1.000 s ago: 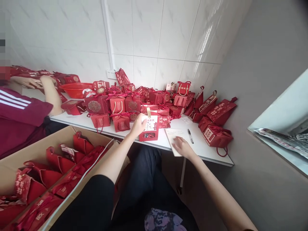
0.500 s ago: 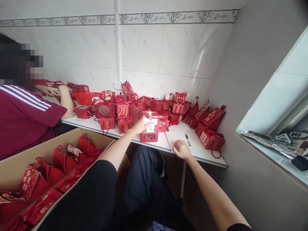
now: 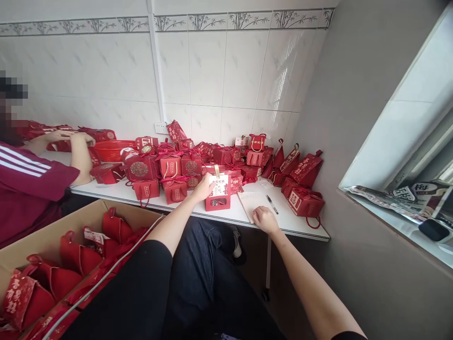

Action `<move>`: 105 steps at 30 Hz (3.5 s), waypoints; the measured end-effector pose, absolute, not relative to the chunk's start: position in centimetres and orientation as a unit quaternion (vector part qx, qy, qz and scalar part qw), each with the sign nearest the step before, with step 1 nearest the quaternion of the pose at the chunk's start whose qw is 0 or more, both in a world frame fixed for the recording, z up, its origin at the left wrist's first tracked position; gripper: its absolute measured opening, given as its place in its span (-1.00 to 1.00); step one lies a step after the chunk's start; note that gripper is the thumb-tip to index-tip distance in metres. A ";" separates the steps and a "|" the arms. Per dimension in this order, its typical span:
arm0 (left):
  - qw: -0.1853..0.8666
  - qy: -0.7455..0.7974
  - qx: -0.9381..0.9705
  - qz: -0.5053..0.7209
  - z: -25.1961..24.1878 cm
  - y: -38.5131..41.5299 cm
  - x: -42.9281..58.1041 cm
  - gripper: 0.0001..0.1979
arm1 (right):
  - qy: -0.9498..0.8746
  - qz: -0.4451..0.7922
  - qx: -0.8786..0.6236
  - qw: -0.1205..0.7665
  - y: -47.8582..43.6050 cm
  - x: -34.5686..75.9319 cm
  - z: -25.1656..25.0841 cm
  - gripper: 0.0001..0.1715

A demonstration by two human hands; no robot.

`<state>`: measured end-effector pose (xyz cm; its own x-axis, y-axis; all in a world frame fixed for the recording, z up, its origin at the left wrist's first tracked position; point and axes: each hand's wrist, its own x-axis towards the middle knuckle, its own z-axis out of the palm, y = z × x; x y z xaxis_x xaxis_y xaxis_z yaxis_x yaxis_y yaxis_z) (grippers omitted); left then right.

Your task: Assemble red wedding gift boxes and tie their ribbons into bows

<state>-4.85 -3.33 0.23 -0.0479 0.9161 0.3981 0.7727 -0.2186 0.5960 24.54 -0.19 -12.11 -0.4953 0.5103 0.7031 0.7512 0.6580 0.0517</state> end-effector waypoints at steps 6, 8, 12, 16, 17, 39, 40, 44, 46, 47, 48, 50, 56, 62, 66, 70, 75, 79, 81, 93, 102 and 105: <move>0.114 0.586 0.684 0.420 -2.9 -2.8 -6.3 -0.26 | -0.834 -0.184 -0.398 0.334 -0.1 24.5 -12.3 -0.73; 0.133 0.583 0.690 0.409 -4.7 -3.1 -7.2 -0.11 | -0.833 -0.184 -0.401 0.334 -0.2 24.5 -12.2 -0.76; 0.159 0.576 0.721 0.352 -7.5 -3.6 -8.6 -0.06 | -0.835 -0.184 -0.397 0.333 -0.7 24.4 -11.7 -0.74; 0.169 0.557 0.750 0.312 -7.8 -2.5 -9.5 -0.19 | -0.838 -0.184 -0.391 0.333 -1.1 24.3 -11.2 -0.72; 0.172 0.548 0.760 0.306 -7.6 -2.0 -9.7 -0.20 | -0.839 -0.183 -0.390 0.333 -1.1 24.3 -11.1 -0.71; 0.161 0.555 0.762 0.290 -6.8 -2.0 -10.0 -0.50 | -0.861 -0.181 -0.332 0.340 -3.1 23.6 -9.3 -0.88; 0.165 0.554 0.764 0.285 -6.8 -2.1 -10.0 -0.52 | -0.860 -0.185 -0.331 0.342 -3.1 23.5 -9.2 -0.88; 0.160 0.557 0.761 0.289 -7.2 -2.3 -10.3 -0.55 | -0.857 -0.181 -0.333 0.349 -3.1 23.2 -9.0 -0.82; 0.159 0.563 0.756 0.292 -7.6 -2.3 -10.6 -0.58 | -0.857 -0.169 -0.337 0.352 -3.1 23.2 -9.1 -0.81; 0.161 0.564 0.754 0.295 -7.8 -2.3 -10.7 -0.60 | -0.857 -0.164 -0.338 0.353 -3.1 23.2 -9.1 -0.80; 0.165 0.562 0.753 0.298 -8.0 -2.2 -10.8 -0.60 | -0.857 -0.161 -0.339 0.353 -3.1 23.2 -9.1 -0.80; 0.174 0.558 0.753 0.302 -8.2 -2.0 -11.0 -0.61 | -0.857 -0.154 -0.342 0.354 -3.0 23.2 -9.2 -0.79; 0.187 0.571 0.739 0.305 -7.9 -1.7 -11.1 -0.62 | -0.852 -0.123 -0.351 0.368 -3.0 22.9 -9.2 -0.76; 0.180 0.592 0.720 0.315 -7.1 -2.5 -9.9 -0.47 | -0.847 -0.102 -0.377 0.360 -2.8 23.7 -9.7 -0.74; 0.157 0.604 0.725 0.291 -6.4 -3.3 -8.7 -0.45 | -0.843 -0.096 -0.412 0.332 -2.0 24.4 -10.6 -0.53; 0.151 0.605 0.730 0.279 -6.0 -3.8 -8.2 -0.50 | -0.850 -0.069 -0.390 0.348 -1.2 24.8 -12.0 -0.66; 0.152 0.603 0.726 0.292 -6.1 -4.0 -8.1 -0.47 | -0.839 -0.058 -0.389 0.375 -0.8 25.0 -12.7 -0.67; 0.183 0.587 0.718 0.327 -6.5 -4.2 -8.4 -0.35 | -0.848 -0.071 -0.373 0.370 -0.8 25.2 -12.7 -0.66; 0.204 0.569 0.713 0.355 -6.7 -4.2 -8.8 -0.30 | -0.850 -0.064 -0.371 0.369 -1.0 25.3 -12.4 -0.66; 0.178 0.495 0.646 0.552 -0.1 -1.1 -5.9 -0.75 | -0.786 0.015 -0.305 0.538 0.1 15.8 -2.6 -0.81; 0.053 0.438 0.699 0.563 -0.2 -0.7 -5.4 -0.88 | -0.712 0.261 -0.350 0.549 2.2 9.2 -0.1 -0.76; 0.017 0.401 0.705 0.585 -0.4 -1.3 -5.8 -0.82 | -0.701 0.271 -0.350 0.559 1.4 8.1 -0.3 -0.78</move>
<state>-5.78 -1.32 -0.36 -0.0050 0.5853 0.8108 0.5453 -0.6781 0.4928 8.06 1.37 -0.26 -0.1301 0.7941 0.5938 0.1889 0.6077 -0.7713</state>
